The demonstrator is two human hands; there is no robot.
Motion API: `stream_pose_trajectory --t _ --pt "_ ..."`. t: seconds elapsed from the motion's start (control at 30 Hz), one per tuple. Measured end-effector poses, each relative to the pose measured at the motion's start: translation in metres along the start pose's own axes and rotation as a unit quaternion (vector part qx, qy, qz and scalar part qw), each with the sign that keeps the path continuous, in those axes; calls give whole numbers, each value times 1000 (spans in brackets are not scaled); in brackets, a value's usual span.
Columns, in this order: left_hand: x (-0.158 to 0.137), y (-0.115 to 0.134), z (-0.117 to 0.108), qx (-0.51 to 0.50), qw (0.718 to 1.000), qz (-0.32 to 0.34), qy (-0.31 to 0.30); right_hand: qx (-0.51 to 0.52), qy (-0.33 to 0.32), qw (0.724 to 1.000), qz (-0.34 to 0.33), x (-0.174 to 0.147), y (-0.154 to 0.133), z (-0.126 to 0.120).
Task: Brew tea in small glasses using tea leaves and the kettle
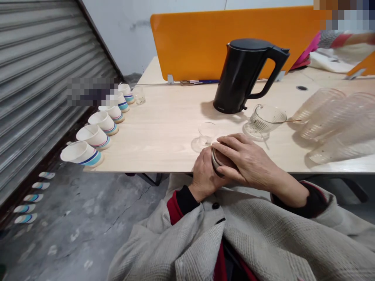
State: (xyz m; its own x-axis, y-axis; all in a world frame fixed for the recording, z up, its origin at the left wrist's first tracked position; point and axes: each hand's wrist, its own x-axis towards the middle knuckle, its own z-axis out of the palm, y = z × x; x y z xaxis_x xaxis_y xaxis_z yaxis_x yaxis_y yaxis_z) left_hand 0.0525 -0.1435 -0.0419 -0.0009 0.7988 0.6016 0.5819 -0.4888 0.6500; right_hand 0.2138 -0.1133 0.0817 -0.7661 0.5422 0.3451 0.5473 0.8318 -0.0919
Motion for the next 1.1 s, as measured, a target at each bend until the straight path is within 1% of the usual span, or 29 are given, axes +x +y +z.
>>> stream_pose_trajectory --t 0.17,0.33,0.4,0.5,0.57,0.67,0.77,0.87,0.9,0.93,1.0,1.1 --pt "0 0 1 19 1000 10 10 15 24 1000 -4 1 0 7" --pt "2 2 2 25 999 27 34 67 65 996 5 -3 3 19" --pt "1 1 4 23 998 30 40 68 51 996 -1 -2 2 18" --pt "0 -2 5 14 999 19 29 34 12 999 -3 -1 -3 14" --pt "-1 -4 6 9 1000 7 21 10 5 1000 4 0 -6 13" --pt "1 -4 4 5 1000 -9 7 1 11 1000 16 -2 -6 18" --pt "3 -1 -2 -16 1000 -22 0 40 43 998 7 -8 -4 23" --pt "3 8 -19 -69 997 -7 -14 126 119 985 -8 -19 2 20" --pt "2 12 -28 -86 996 -5 -20 150 147 978 2 -24 6 18" --pt "2 15 -39 -95 995 -11 -13 166 171 971 20 -29 10 16" --pt "3 18 -64 -70 997 -19 23 175 203 961 72 -40 23 15" --pt "20 7 -103 6 992 -42 116 177 201 953 139 -54 47 29"
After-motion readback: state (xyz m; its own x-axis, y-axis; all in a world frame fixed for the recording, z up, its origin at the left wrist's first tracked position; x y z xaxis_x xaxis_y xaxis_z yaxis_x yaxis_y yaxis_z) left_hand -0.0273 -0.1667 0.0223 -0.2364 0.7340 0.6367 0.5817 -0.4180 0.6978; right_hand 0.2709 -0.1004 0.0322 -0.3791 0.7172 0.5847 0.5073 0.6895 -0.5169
